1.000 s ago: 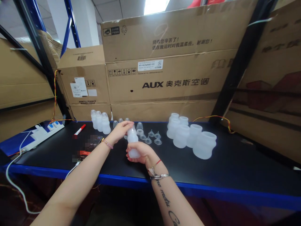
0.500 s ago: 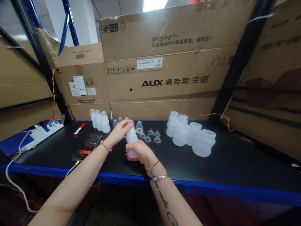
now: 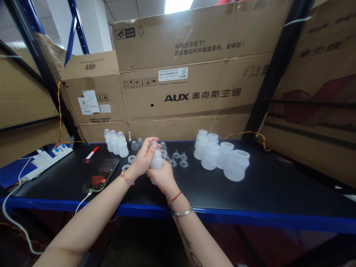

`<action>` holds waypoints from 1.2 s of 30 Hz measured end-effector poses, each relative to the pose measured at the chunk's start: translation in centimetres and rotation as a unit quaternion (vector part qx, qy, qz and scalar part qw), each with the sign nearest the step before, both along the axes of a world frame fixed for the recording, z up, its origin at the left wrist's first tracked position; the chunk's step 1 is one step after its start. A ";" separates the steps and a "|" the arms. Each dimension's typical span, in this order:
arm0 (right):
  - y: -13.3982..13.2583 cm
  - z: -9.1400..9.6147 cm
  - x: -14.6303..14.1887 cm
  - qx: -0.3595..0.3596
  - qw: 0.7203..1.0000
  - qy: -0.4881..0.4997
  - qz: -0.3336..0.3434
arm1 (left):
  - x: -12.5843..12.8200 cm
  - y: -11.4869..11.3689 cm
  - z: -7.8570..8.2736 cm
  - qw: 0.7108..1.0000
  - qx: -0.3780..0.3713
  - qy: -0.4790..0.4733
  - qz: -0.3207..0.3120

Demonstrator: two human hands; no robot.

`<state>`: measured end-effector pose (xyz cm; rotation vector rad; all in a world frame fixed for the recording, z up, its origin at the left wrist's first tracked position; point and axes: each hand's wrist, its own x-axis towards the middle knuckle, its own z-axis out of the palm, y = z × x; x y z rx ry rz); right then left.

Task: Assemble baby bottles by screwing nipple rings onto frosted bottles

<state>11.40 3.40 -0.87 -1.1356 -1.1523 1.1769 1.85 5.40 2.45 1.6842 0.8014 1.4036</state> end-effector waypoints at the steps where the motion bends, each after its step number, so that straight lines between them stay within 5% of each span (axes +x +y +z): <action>1: -0.1 0.0 -0.1 0.002 1.000 0.000 -0.003 | 0.1 -0.1 0.0 1.000 0.004 -0.002 -0.003; 7: -0.1 0.2 -0.3 0.023 1.000 -0.009 -0.004 | 0.3 -0.5 0.0 0.998 0.010 -0.050 -0.042; 15: 0.3 0.9 -0.3 0.064 0.997 -0.047 0.010 | -0.6 -0.2 1.3 0.964 -0.114 -0.182 -0.158; 19: 0.3 1.2 0.2 0.057 0.994 -0.019 0.087 | -0.9 0.1 1.2 0.958 -0.171 -0.142 -0.181; 27: 0.2 1.5 1.5 0.026 0.972 0.049 0.227 | -1.2 -0.6 0.6 0.978 -0.127 -0.015 -0.165; 36: 0.2 1.3 2.1 0.022 0.963 0.076 0.258 | -0.8 -1.3 0.7 0.982 -0.108 0.013 -0.157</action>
